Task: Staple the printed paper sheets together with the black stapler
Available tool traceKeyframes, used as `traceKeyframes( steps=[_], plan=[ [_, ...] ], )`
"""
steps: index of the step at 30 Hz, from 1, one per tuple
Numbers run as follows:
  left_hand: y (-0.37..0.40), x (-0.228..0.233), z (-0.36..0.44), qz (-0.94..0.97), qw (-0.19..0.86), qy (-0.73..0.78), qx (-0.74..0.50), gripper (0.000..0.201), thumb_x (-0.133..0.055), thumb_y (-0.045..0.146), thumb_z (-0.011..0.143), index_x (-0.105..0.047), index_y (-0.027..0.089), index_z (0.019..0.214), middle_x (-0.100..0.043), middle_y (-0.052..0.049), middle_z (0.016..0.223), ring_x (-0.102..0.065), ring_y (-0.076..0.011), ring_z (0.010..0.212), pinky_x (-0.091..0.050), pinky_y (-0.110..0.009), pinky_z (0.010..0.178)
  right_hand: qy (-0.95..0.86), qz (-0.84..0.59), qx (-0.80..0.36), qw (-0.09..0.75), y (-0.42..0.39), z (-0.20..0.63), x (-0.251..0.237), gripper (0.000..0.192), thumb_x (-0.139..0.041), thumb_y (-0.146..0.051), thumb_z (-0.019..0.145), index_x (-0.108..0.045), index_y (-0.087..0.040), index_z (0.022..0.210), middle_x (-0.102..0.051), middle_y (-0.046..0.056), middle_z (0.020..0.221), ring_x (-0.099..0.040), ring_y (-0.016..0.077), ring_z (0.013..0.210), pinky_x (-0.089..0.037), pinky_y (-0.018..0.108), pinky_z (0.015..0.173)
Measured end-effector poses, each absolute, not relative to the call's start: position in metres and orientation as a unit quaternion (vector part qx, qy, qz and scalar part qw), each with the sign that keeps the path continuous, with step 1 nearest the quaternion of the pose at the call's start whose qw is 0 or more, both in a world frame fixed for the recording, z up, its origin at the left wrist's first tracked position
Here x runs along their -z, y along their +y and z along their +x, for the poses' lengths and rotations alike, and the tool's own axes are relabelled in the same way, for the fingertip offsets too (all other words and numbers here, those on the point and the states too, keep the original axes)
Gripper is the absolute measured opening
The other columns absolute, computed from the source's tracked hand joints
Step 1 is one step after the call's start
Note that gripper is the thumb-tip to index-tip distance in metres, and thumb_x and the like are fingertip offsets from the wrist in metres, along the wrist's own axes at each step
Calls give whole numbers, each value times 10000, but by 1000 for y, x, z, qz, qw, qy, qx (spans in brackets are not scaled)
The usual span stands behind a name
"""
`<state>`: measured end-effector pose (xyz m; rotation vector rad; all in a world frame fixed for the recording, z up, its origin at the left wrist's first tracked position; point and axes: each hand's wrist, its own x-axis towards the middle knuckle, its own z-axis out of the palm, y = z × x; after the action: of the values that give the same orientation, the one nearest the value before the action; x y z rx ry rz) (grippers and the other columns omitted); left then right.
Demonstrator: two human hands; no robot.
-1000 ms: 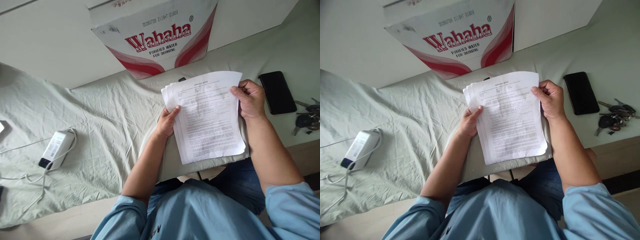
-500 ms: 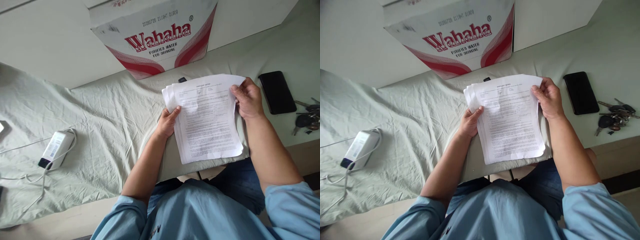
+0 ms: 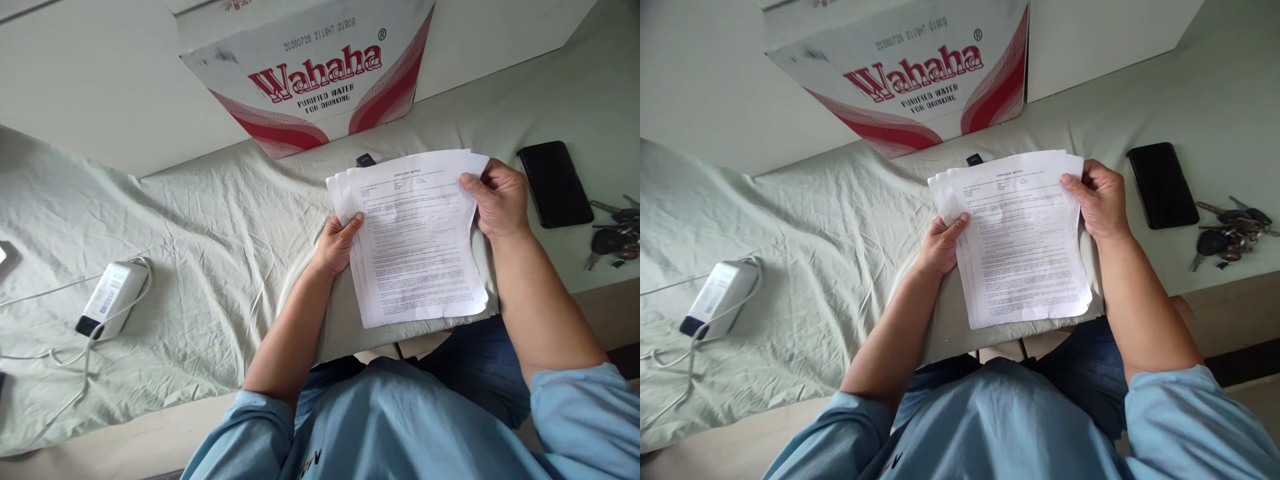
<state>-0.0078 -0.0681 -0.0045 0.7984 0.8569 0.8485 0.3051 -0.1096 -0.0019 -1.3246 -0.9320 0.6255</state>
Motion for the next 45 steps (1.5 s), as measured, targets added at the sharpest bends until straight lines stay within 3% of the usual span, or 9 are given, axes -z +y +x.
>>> traceKeyframes(
  steps=[7,16,27,31,35,39,45],
  plan=[
    [-69,2,-7,350,749,395,-401,606,-1091,613,674,-853,217,1066,-916,-93,1093,-840,-408,1307,-678,-537,1146,-447,-578,-293,616,-114,300,0,309,-1054,-578,767,-899,-338,888,-837,-12,899,-741,225,806,-635,431,796],
    [-70,-1,-6,341,740,410,-410,586,-1063,628,708,-815,242,1072,-910,-78,1129,-799,-401,1393,-673,-536,1176,-440,-584,-284,620,-114,302,0,291,-1038,-573,779,-899,-346,897,-834,-40,872,-758,212,795,-665,430,816],
    [-72,-2,-7,364,749,381,-401,660,-1085,607,718,-843,233,1204,-914,-90,1154,-861,-377,1244,-678,-522,1142,-442,-579,-289,621,-114,300,0,283,-1039,-575,781,-887,-358,880,-827,-24,874,-776,238,835,-676,453,824],
    [-72,-2,-8,371,747,381,-399,742,-1084,615,715,-831,245,1306,-912,-95,1185,-863,-374,1238,-679,-519,1138,-446,-580,-289,618,-114,302,0,304,-1046,-588,772,-874,-363,882,-826,-17,873,-804,269,892,-698,477,841],
    [-71,-1,-8,360,752,383,-398,740,-1096,587,697,-830,228,1287,-910,-101,1169,-851,-393,1270,-671,-537,1155,-448,-580,-286,617,-114,302,0,339,-1056,-624,748,-871,-361,855,-848,-19,878,-807,278,893,-707,493,847],
    [-70,3,-9,353,755,382,-399,671,-1093,563,705,-830,211,1213,-908,-101,1148,-842,-411,1295,-665,-565,1174,-449,-577,-281,621,-114,302,1,316,-1047,-592,771,-895,-350,905,-866,-31,911,-801,246,865,-698,457,843],
    [-68,7,-12,356,763,362,-399,665,-1084,532,746,-809,216,1263,-906,-101,1156,-839,-416,1304,-660,-586,1197,-461,-568,-279,622,-114,304,6,313,-1023,-576,810,-885,-316,916,-837,-18,892,-779,227,835,-655,405,803]
  ],
)
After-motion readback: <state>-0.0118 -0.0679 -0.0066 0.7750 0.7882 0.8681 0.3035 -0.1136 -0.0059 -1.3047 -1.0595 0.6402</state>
